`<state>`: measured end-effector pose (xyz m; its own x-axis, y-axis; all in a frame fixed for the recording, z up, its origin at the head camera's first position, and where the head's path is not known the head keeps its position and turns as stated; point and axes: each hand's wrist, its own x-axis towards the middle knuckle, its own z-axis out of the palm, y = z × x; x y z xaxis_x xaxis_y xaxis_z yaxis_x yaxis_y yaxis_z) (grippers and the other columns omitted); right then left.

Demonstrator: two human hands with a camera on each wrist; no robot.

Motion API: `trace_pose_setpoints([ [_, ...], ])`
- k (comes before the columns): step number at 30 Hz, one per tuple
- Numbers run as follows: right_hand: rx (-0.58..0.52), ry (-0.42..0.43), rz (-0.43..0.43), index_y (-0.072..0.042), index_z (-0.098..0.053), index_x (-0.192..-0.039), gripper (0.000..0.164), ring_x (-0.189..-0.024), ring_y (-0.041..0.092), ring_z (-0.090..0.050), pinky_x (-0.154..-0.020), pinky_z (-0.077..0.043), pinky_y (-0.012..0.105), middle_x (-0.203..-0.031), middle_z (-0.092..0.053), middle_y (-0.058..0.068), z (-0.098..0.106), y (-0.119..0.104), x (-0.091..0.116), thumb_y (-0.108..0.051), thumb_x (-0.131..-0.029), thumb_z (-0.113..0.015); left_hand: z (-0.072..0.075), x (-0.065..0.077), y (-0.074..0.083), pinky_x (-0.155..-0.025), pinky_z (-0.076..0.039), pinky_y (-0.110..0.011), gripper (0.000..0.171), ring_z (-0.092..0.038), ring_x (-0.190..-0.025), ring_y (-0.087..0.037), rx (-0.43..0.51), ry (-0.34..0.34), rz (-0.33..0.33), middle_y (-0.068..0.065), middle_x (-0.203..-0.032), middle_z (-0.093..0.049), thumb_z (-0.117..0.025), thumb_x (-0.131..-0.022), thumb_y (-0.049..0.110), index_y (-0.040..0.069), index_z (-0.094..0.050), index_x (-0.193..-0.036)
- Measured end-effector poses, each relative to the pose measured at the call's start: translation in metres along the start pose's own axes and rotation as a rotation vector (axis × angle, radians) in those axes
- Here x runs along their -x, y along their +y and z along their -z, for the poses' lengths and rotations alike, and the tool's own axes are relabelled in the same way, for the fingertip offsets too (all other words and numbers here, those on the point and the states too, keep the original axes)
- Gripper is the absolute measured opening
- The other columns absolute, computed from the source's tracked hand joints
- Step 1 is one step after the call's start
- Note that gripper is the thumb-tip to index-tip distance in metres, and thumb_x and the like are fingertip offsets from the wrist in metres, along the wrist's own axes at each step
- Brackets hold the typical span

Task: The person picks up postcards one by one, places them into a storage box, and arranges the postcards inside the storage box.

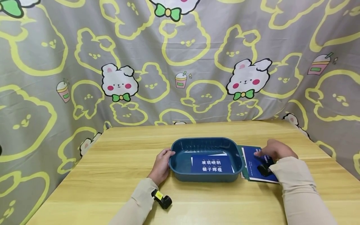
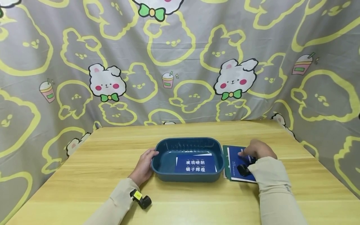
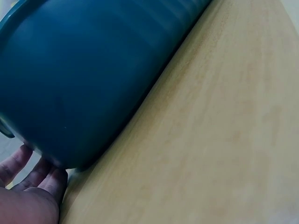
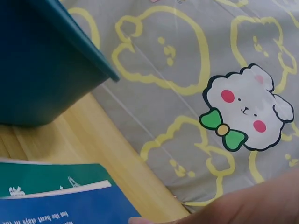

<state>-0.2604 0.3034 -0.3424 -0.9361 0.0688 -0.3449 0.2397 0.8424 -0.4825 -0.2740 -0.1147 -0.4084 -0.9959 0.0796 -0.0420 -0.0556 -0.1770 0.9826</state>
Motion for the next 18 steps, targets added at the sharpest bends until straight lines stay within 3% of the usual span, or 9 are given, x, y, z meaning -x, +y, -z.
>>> trace_pose_setpoints([
  [4,0.016,-0.003,-0.013,0.017,-0.05,-0.094,0.056,-0.076,0.034,-0.054,-0.065,-0.047,0.037,-0.081,-0.052,0.02,-0.0035,0.0021,0.0005,-0.034,-0.086,-0.072,0.0,0.001,-0.0005,-0.088,-0.048,-0.027,0.039,-0.051,-0.113,-0.022,0.003,0.001,0.002,-0.02,-0.135,-0.047,-0.052,-0.094,0.014,-0.006,-0.049,-0.128],
  [9,0.048,0.014,-0.022,0.005,-0.055,-0.076,0.04,-0.062,0.025,-0.053,-0.057,-0.043,0.032,-0.066,-0.05,0.011,-0.0082,0.0043,0.0011,-0.03,-0.085,-0.073,-0.0008,0.002,-0.0004,-0.09,-0.047,-0.027,0.039,-0.05,-0.114,-0.022,0.0,0.001,0.003,-0.019,-0.135,-0.047,-0.052,-0.095,0.014,-0.006,-0.048,-0.128],
  [18,0.009,0.019,-0.059,0.003,-0.056,-0.074,0.038,-0.061,0.024,-0.052,-0.056,-0.042,0.031,-0.065,-0.047,0.009,-0.0093,0.0081,-0.0012,-0.029,-0.085,-0.073,-0.0009,0.0038,0.0001,-0.098,-0.044,-0.035,0.04,-0.047,-0.12,-0.026,-0.004,-0.001,0.005,-0.02,-0.138,-0.045,-0.052,-0.096,0.015,-0.006,-0.048,-0.13],
])
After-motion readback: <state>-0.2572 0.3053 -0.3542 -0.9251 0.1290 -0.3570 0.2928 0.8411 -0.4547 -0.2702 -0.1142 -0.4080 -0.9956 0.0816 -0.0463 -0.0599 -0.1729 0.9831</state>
